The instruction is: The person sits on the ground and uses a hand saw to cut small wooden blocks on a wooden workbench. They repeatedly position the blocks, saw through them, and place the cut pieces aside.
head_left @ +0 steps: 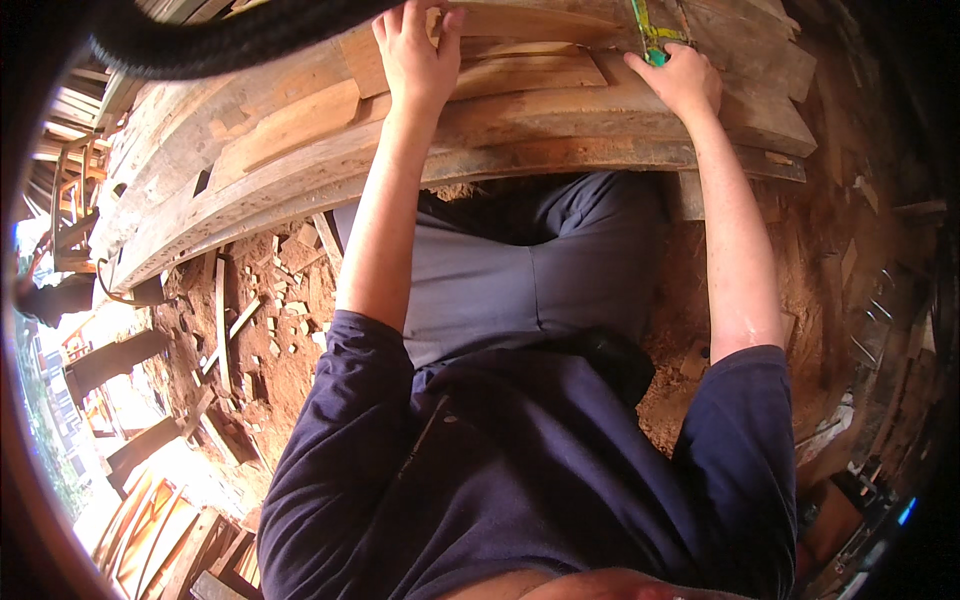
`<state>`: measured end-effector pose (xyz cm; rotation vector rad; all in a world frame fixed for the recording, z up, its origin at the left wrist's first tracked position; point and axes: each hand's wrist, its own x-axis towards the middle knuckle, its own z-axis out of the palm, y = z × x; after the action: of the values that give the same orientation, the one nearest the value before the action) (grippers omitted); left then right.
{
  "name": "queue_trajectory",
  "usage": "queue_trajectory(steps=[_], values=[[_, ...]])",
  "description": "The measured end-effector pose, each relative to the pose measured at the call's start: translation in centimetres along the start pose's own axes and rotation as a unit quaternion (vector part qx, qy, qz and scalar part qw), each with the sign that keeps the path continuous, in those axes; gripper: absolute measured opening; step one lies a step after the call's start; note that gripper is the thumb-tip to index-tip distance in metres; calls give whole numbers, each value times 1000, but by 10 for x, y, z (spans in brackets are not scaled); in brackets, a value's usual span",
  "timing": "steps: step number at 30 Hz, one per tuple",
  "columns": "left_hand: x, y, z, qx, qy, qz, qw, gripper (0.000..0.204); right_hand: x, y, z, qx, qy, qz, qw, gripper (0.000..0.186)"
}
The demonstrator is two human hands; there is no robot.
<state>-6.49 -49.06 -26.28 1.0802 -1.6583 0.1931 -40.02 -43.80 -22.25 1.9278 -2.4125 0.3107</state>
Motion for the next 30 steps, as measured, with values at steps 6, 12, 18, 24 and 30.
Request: queue_trajectory(steps=[6,12,18,24,30], values=[[2,6,-9,-115,60,-98,987,25,0,1,4,0,21,-4,1000,65],[4,3,-16,-190,80,-189,960,20,0,1,1,-3,17,-13,1000,64],[-2,-8,-10,-255,76,-206,942,19,-3,-6,-6,19,13,0,1000,61],[29,17,-29,136,-40,-197,970,59,-5,-12,-12,23,9,17,1000,60],[111,109,-187,-413,-55,-119,901,62,-3,-8,-8,13,7,16,1000,61]])
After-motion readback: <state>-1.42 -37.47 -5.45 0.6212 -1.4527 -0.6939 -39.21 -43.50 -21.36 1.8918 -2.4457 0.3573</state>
